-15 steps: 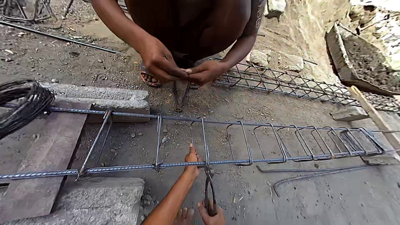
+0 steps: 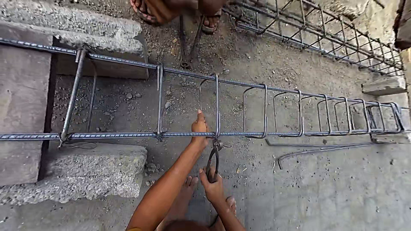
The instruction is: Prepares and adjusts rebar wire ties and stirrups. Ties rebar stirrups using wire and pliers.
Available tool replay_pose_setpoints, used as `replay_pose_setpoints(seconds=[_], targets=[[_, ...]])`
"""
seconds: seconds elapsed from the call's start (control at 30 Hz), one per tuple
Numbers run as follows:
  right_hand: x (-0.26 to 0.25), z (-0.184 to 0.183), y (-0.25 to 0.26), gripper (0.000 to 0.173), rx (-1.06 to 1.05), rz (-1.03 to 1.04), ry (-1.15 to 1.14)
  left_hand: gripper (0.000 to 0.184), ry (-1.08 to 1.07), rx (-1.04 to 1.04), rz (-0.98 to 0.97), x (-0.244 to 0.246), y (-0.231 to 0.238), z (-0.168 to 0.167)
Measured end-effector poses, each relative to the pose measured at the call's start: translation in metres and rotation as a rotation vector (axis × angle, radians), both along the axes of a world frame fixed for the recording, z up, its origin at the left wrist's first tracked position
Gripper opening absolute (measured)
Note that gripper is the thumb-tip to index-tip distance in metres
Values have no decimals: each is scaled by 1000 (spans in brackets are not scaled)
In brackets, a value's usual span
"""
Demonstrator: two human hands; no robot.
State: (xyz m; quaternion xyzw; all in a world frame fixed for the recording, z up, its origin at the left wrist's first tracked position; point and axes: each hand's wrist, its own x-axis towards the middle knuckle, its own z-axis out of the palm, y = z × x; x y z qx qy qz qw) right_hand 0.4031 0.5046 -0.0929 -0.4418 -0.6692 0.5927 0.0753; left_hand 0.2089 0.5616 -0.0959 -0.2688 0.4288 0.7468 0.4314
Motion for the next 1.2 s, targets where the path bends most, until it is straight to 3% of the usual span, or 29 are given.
replay_pose_setpoints(seconds=[0.13, 0.23, 0.33, 0.47, 0.57, 0.6, 0.67, 0.7, 0.77, 0.8, 0.9, 0.97, 1.07, 1.2], targets=[[-3, -4, -3, 14, -8, -26, 60, 55, -4, 5, -19, 0, 0, -3], [8, 10, 3, 14, -163, 31, 62, 54, 17, 17, -35, 0, -3, -5], [18, 38, 8, 21, -425, 80, 71, 52, 119, 67, -133, 12, -30, -4], [23, 64, 17, 23, -840, 131, 200, 70, 29, 355, -403, 52, -90, 20], [33, 65, 36, 17, -1270, 224, 375, 52, 39, 665, -585, 73, -97, 48], [36, 63, 43, 18, -1388, 255, 417, 42, 29, 667, -608, 74, -91, 58], [42, 60, 59, 22, -1438, 337, 409, 41, -57, 543, -566, 77, -71, 71], [44, 63, 68, 26, -1363, 375, 348, 44, -92, 481, -504, 83, -63, 75], [46, 79, 83, 30, -1009, 399, 141, 45, -138, 412, -391, 91, -53, 79], [46, 92, 83, 31, -730, 389, -15, 45, -153, 382, -357, 93, -50, 81], [40, 128, 60, 79, 288, 468, -445, 42, -143, 291, -276, 98, -38, 86], [30, 137, 29, 88, 724, 451, -638, 42, -158, 245, -226, 103, -32, 96], [20, 125, 11, 69, 956, 303, -745, 46, -191, 209, -220, 101, -30, 104], [19, 121, 35, 36, 984, 338, -714, 33, -193, 186, -211, 104, -29, 104]])
